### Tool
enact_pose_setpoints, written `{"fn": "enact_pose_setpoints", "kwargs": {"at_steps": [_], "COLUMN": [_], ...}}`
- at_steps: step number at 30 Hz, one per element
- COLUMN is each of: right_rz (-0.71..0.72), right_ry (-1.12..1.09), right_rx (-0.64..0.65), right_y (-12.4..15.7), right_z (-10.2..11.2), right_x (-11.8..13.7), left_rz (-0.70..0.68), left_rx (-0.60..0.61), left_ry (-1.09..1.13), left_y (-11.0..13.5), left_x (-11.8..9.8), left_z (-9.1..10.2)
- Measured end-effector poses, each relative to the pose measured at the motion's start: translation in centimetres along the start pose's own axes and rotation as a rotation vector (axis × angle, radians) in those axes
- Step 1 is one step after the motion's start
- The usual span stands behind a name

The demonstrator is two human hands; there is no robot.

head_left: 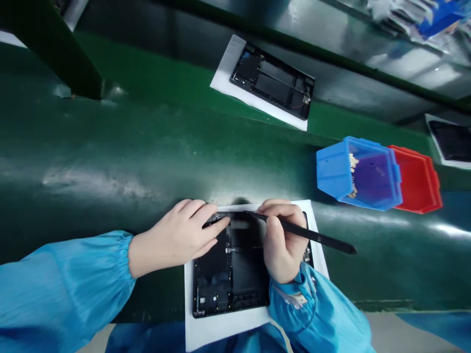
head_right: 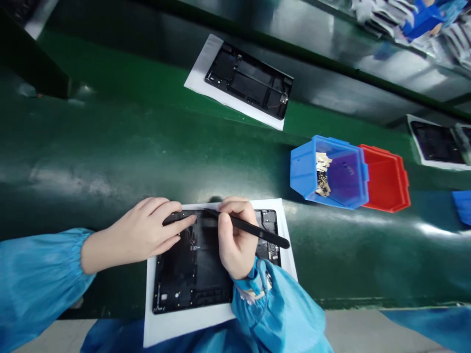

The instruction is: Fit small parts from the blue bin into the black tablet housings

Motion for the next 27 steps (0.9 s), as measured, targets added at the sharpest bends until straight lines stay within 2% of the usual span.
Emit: {"fn": "enact_pose_setpoints", "kwargs": {"at_steps": [3,6,8,10,12,15,21,23,25,27], "right_rz": [0.152,0.278,0.343,0.395,0.433,0.429,0.156,0.122,0.179,0.306], "right_ry": [0.116,0.249,0.42,0.586,0.651,0.601,0.467,0.453,0.418,0.367], "right_rx": [0.046,0.264,0.418,0.493,0.516,0.551,0.468,0.458,0.483,0.556], "right_y": [0.0,0.9,2.0,3.0,3.5,3.6,0.5,-0.1,0.0,0.8], "right_z": [-0.4,-3.0,-5.2,-6.6,-7.2,-7.1,-4.9,-4.7,-4.9,-5.6], "right_x": [1.9,3.1,3.4,3.3,3.4,3.1,0.6,0.2,0.8,2.0], "left_rz": [-0.021,-0.04,-0.049,-0.069,-0.096,-0.105,-0.093,-0.082,-0.065,-0.037], "left_rx": [-0.016,-0.066,-0.105,-0.108,-0.082,-0.053,-0.052,-0.048,-0.034,-0.034], "left_ry": [0.013,0.072,0.086,0.057,0.025,0.023,0.046,0.065,0.092,0.121], "left_y": [0.5,1.4,2.0,2.5,2.7,2.7,2.6,2.5,2.3,2.0], "left_x": [0.3,0.8,1.0,0.9,0.5,0.1,0.1,0.3,0.5,0.8], "left_z": [0.3,1.2,1.8,2.0,1.8,1.4,1.1,1.0,0.9,0.9]}}
Point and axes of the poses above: each hand's wrist, its own y-axis away from the middle knuckle, its own z-axis out of the back of the hand, x = y × z, the point moved 10 cm from there along -y, towards the middle knuckle, and after that the axes turned 14 degrees about y, right-handed, at the moved point
